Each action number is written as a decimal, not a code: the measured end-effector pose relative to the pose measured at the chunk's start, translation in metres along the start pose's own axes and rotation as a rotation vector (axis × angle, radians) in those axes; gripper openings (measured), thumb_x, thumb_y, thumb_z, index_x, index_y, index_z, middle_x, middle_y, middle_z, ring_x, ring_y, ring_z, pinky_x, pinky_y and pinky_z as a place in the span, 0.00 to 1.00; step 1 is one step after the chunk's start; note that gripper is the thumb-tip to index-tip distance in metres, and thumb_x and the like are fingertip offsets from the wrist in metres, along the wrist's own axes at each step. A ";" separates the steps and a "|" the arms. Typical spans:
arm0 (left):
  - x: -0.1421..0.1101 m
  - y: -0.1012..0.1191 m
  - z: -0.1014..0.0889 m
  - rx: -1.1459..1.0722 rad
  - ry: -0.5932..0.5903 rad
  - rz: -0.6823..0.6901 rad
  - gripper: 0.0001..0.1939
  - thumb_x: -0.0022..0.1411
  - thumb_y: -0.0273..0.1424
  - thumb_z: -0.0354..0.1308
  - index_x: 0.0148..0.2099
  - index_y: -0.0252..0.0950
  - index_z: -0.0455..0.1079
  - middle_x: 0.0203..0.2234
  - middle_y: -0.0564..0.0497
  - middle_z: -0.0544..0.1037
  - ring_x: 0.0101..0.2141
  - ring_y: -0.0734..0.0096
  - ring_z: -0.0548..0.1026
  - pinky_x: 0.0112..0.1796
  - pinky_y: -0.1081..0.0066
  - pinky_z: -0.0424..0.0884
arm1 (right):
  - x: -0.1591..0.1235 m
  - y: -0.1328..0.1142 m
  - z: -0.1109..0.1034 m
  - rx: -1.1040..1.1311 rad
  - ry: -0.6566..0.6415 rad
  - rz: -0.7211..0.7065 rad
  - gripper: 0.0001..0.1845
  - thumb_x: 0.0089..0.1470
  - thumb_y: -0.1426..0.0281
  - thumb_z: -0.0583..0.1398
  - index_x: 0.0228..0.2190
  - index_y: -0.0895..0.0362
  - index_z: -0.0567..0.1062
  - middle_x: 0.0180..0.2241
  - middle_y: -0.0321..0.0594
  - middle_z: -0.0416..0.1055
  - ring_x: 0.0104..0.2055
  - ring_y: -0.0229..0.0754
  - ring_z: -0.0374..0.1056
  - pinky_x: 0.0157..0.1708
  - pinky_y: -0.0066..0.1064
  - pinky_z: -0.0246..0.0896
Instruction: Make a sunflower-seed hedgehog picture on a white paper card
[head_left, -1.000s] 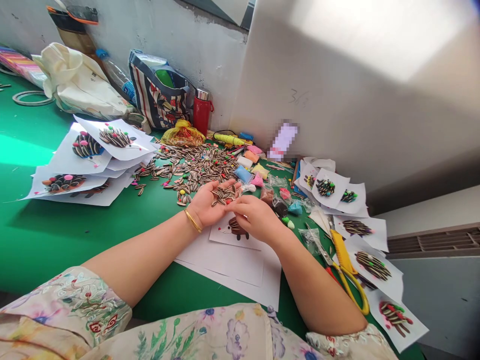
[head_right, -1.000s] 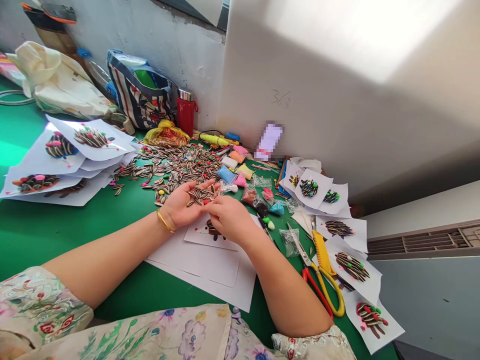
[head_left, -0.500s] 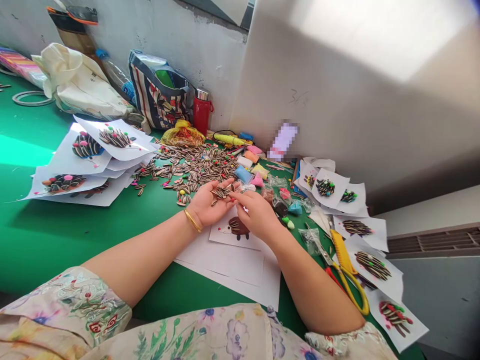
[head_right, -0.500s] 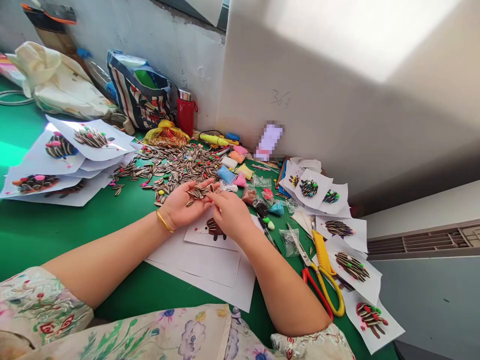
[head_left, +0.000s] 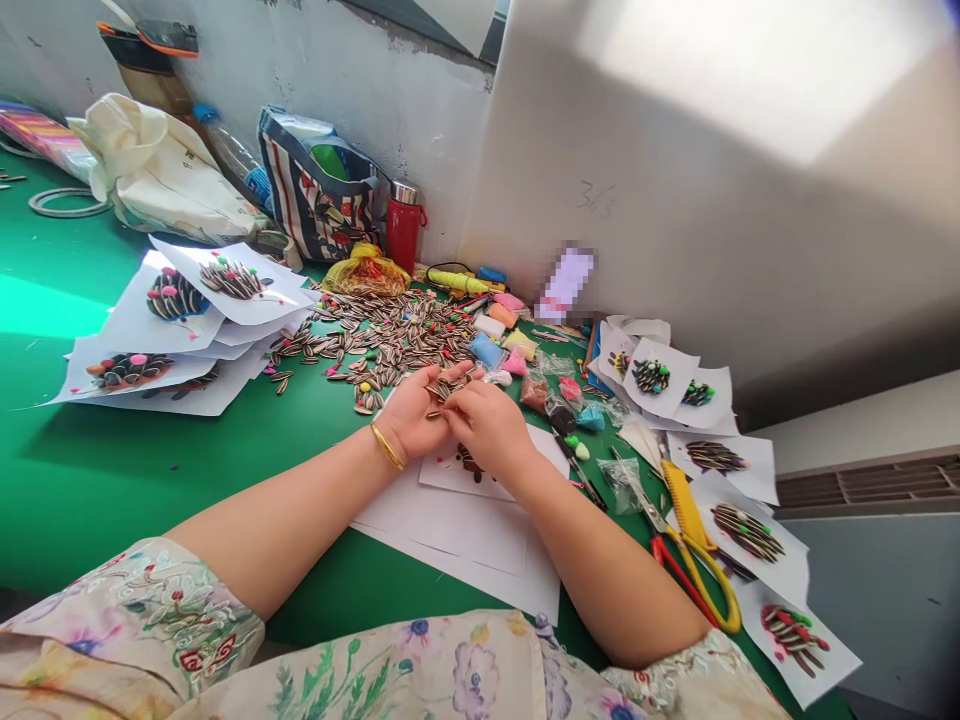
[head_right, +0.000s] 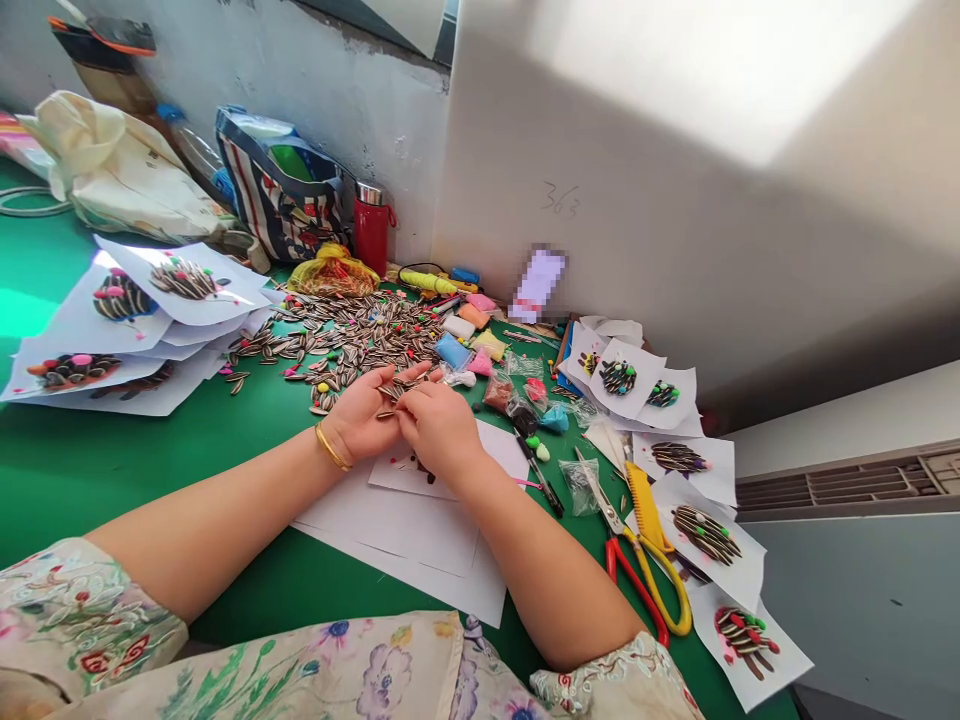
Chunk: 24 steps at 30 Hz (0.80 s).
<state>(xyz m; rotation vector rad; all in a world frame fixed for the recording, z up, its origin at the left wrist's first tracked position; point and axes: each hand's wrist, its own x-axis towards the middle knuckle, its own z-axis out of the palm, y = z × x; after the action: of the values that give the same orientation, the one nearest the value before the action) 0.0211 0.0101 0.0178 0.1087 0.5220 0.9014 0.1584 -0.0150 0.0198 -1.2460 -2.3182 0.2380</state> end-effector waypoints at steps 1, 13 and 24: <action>0.000 0.000 0.001 -0.008 -0.002 0.009 0.24 0.71 0.35 0.41 0.61 0.31 0.68 0.46 0.38 0.80 0.40 0.58 0.81 0.47 0.56 0.75 | 0.000 0.003 -0.001 -0.004 0.012 0.028 0.07 0.59 0.73 0.59 0.33 0.54 0.78 0.34 0.41 0.74 0.41 0.45 0.68 0.42 0.35 0.61; -0.001 0.003 0.001 -0.042 0.000 0.064 0.31 0.74 0.46 0.36 0.63 0.29 0.65 0.47 0.36 0.79 0.42 0.60 0.80 0.45 0.62 0.77 | 0.000 0.007 -0.006 0.024 0.011 0.033 0.16 0.61 0.72 0.57 0.48 0.55 0.79 0.39 0.45 0.74 0.45 0.47 0.68 0.46 0.37 0.64; -0.002 0.004 -0.002 0.015 -0.016 0.052 0.31 0.73 0.47 0.37 0.63 0.32 0.66 0.45 0.37 0.80 0.39 0.60 0.81 0.38 0.64 0.77 | 0.001 0.002 -0.011 0.101 0.058 0.023 0.14 0.60 0.73 0.58 0.46 0.54 0.79 0.38 0.43 0.73 0.44 0.46 0.68 0.46 0.36 0.63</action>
<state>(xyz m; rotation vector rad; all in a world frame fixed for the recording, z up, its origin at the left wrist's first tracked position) 0.0165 0.0106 0.0184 0.1440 0.5133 0.9467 0.1652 -0.0137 0.0292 -1.2138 -2.2155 0.3186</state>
